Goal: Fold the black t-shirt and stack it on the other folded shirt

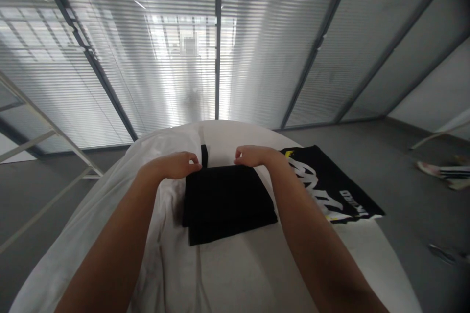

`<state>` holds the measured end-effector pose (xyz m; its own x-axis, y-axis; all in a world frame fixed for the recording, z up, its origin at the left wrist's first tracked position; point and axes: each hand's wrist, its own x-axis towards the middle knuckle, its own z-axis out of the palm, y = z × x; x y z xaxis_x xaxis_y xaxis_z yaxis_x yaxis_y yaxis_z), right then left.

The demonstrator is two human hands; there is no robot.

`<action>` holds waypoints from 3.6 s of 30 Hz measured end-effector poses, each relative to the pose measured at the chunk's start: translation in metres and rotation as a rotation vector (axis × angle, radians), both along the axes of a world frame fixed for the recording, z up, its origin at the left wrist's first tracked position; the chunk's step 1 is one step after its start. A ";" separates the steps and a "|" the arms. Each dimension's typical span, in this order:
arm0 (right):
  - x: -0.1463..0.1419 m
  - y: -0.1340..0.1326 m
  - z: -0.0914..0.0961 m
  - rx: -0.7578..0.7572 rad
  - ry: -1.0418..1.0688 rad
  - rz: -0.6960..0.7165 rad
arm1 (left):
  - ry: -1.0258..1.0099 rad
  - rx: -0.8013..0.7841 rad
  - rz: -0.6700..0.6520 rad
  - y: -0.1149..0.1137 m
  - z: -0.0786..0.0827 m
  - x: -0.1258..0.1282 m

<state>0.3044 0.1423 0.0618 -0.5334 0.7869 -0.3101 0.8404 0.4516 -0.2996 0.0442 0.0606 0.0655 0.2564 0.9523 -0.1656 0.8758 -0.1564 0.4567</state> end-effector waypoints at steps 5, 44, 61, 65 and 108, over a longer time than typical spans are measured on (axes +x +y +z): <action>-0.019 -0.035 -0.013 0.185 -0.010 0.085 | 0.121 0.017 -0.005 -0.005 0.006 0.009; 0.034 -0.173 -0.084 0.496 0.050 -0.625 | 0.247 0.495 0.139 -0.141 -0.077 0.096; 0.050 -0.164 -0.068 0.405 0.318 -0.492 | 0.259 0.497 0.363 -0.123 -0.083 0.062; 0.050 -0.159 -0.065 0.327 0.612 -0.492 | 0.270 0.510 0.354 -0.124 -0.080 0.062; 0.029 -0.131 0.048 -0.297 1.448 -0.699 | 0.291 0.450 0.523 -0.124 -0.079 0.030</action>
